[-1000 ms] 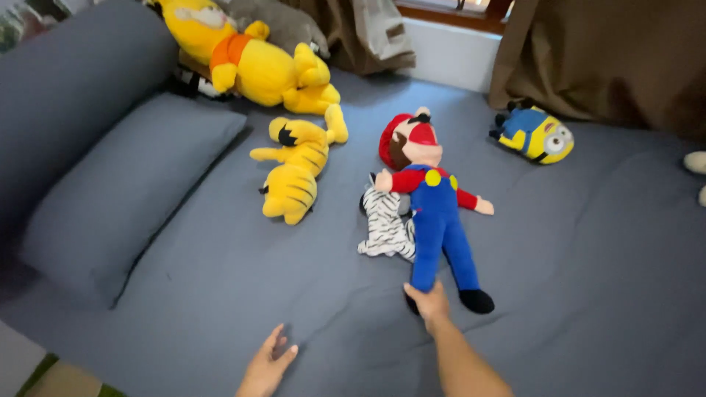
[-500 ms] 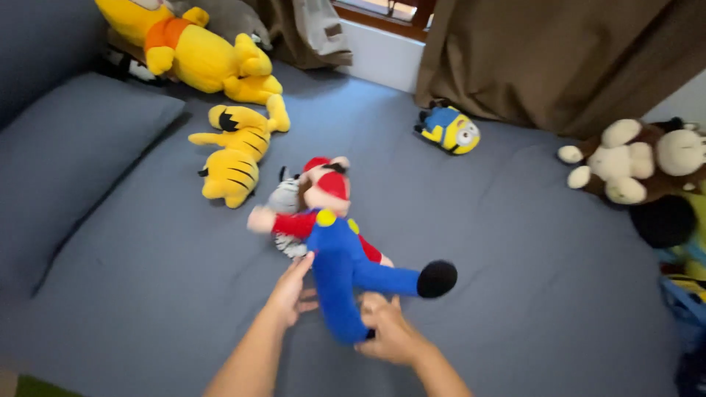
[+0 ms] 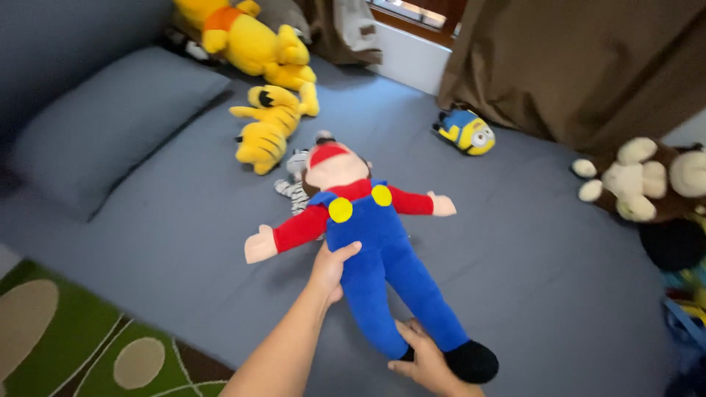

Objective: The person is tidying a bedroom by picking up and arranging plush toys, a handheld console, and a backpack on a bed and near a window.

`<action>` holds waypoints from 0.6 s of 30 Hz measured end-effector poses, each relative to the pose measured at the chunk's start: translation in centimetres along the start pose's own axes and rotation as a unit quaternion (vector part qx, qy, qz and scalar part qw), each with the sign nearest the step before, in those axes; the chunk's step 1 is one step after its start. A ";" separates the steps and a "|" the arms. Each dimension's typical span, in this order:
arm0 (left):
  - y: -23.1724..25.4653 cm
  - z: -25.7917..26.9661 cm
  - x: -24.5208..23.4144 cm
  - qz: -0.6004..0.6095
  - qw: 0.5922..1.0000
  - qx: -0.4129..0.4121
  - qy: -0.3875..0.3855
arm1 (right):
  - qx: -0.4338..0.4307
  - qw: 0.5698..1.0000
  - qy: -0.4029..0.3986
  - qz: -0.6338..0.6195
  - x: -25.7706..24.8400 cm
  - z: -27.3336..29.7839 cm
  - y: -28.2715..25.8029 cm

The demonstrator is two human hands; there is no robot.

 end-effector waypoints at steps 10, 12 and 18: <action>16.1 3.8 -15.1 0.003 0.969 0.234 0.075 | 0.046 0.995 -0.090 0.004 0.0 -10.6 -15.7; 20.2 3.6 -19.3 0.000 0.963 0.256 0.089 | 0.020 0.996 -0.092 0.007 0.8 -14.9 -18.0; 32.1 1.1 -37.3 -0.202 0.924 0.177 0.273 | 0.016 0.998 -0.061 0.001 8.0 -31.8 -19.5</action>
Point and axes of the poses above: each hand's wrist, its own z-axis away from the middle knuckle, its own x-axis out of the palm, y = z × x, the point moved 8 cm from there along -z, towards the middle knuckle, and after that the axes turned 11 degrees about -y, right-handed, at the moved point
